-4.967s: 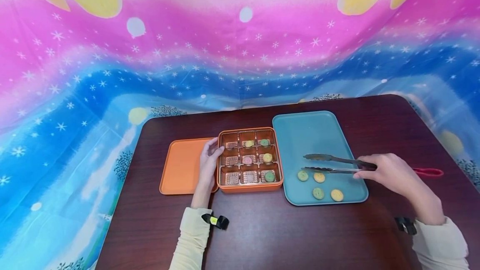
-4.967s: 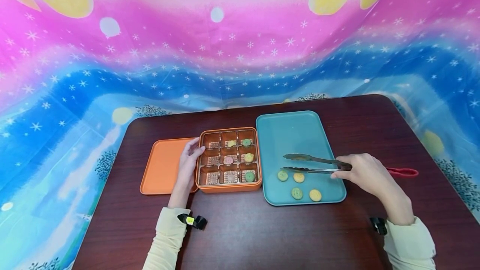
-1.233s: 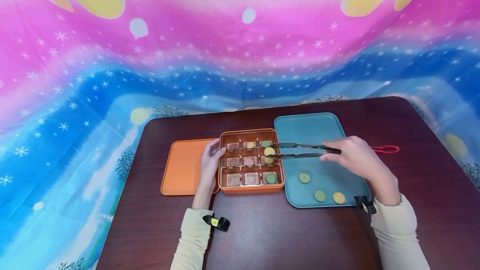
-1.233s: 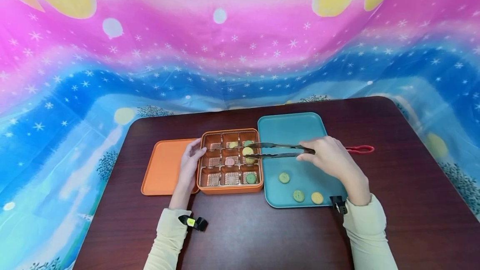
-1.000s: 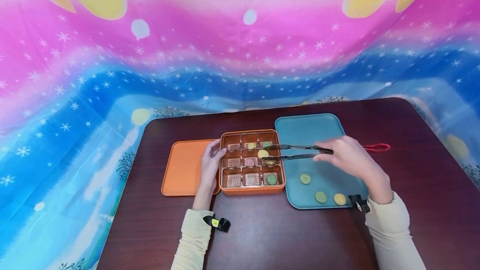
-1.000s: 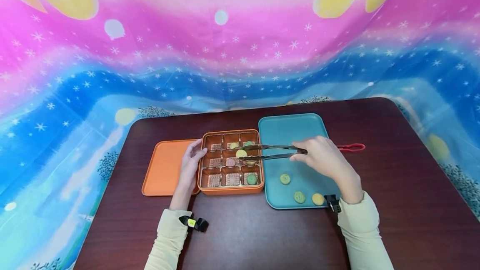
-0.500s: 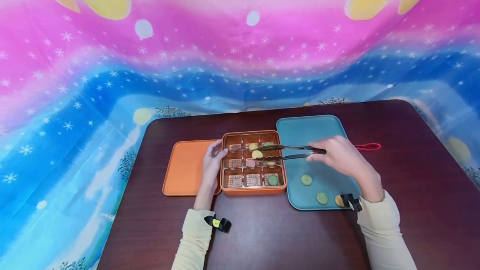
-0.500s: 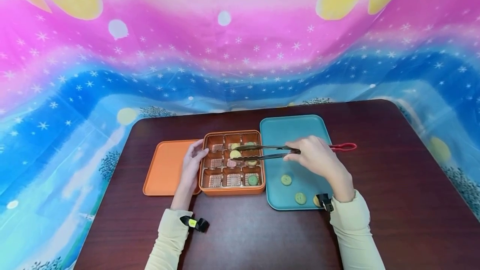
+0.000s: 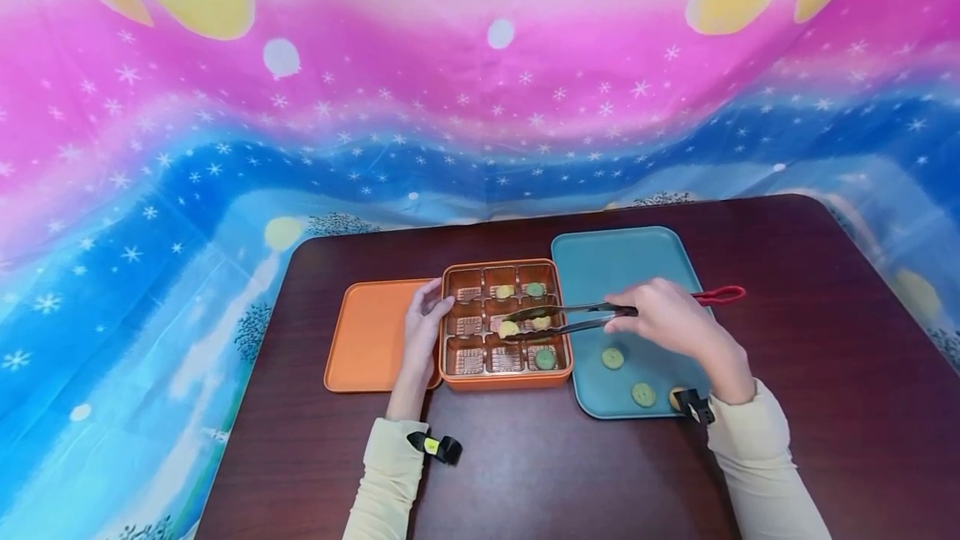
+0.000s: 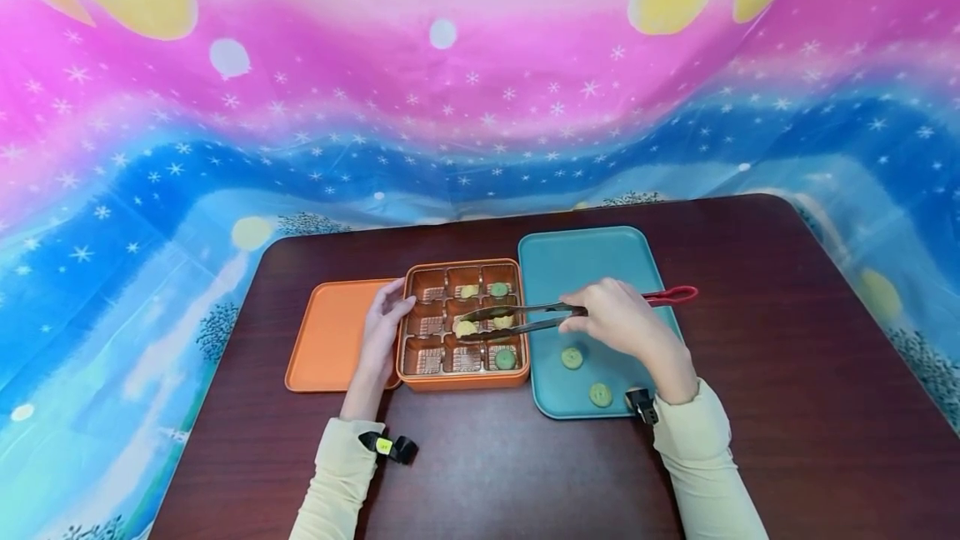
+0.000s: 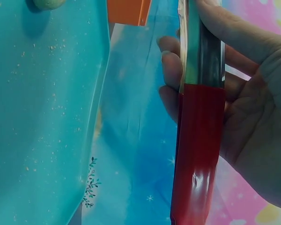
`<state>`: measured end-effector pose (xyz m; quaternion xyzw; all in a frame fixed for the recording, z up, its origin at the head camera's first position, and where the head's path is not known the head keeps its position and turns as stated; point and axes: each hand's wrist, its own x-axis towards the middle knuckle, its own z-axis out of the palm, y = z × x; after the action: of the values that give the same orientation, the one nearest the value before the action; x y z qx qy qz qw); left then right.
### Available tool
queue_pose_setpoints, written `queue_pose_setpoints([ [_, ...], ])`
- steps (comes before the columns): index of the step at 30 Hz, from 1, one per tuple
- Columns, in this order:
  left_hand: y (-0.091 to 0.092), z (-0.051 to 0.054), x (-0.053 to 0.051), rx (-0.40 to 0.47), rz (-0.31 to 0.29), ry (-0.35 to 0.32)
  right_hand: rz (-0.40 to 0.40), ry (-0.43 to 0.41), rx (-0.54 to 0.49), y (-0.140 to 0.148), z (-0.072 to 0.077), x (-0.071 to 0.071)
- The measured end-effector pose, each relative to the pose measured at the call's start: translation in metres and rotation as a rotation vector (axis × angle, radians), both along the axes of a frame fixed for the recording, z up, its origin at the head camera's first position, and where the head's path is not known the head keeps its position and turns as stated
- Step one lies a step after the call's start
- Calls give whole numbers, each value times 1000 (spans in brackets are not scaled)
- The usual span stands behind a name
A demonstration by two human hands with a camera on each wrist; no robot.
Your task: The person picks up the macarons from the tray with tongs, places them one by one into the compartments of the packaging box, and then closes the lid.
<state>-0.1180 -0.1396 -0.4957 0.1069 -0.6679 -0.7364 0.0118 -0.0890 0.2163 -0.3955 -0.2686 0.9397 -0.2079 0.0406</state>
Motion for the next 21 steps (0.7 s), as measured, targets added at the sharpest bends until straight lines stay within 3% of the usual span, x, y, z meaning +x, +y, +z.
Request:
queue_pose_setpoints([
  [5, -1, 0, 0, -2, -9, 2, -11, -41, 1, -1, -1, 0],
  [21, 0, 1, 2, 9, 0, 12, -2, -62, -12, -3, 0, 3],
])
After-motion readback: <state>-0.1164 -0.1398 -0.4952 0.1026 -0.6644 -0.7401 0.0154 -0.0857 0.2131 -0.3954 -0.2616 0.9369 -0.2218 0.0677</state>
